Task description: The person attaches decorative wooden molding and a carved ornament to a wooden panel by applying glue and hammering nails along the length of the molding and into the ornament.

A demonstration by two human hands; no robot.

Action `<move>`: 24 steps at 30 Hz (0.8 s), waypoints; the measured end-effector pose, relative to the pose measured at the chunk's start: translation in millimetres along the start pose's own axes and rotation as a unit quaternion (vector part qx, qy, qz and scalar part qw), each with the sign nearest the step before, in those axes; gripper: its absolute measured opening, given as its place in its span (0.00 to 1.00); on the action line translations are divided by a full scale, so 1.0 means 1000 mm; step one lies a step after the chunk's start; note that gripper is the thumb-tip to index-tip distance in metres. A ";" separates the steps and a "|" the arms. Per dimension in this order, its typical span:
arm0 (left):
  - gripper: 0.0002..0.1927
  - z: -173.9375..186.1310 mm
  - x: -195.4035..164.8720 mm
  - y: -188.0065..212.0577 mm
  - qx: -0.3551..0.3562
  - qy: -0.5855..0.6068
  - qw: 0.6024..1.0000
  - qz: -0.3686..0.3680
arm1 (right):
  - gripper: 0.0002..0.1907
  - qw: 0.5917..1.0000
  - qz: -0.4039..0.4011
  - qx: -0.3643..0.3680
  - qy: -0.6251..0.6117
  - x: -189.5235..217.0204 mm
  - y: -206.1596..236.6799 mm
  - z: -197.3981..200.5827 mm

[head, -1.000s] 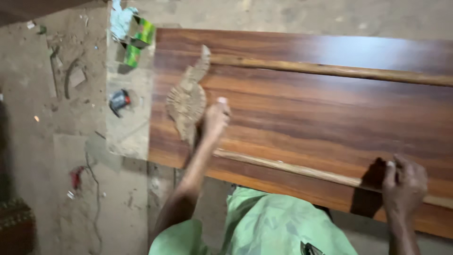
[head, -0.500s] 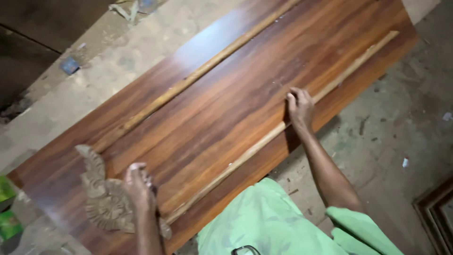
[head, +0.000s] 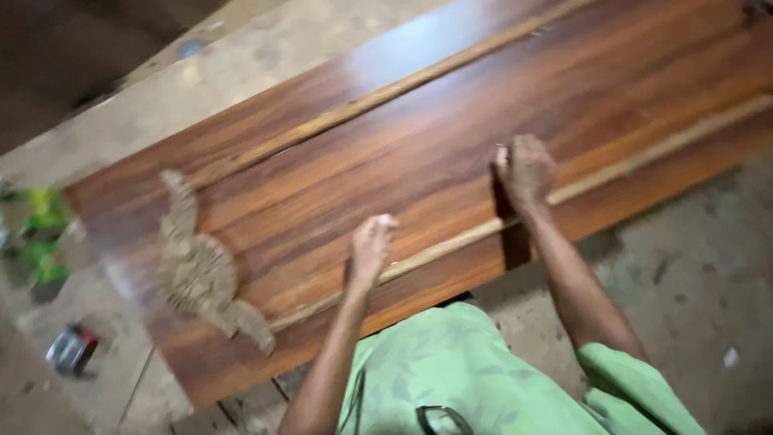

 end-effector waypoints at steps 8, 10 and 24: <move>0.25 0.059 -0.004 -0.009 -0.076 0.133 0.987 -0.052 | 0.09 0.943 0.200 0.116 -0.241 0.225 0.051 0.040; 0.29 0.103 0.004 -0.003 -0.127 0.120 0.980 -0.094 | 0.10 0.928 0.260 0.122 -0.236 0.316 0.066 0.051; 0.08 0.683 -0.073 0.031 -0.403 -0.399 0.810 -0.150 | 0.13 0.903 0.180 0.248 -0.301 0.478 0.133 0.049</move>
Point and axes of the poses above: each hand's wrist, its own y-axis away from the middle knuckle, its own z-axis out of the back of the hand, x = y × z, the point moved 5 cm from there along -y, towards the middle knuckle, and after that the axes turned 1 degree about -z, right-handed, at the moved point
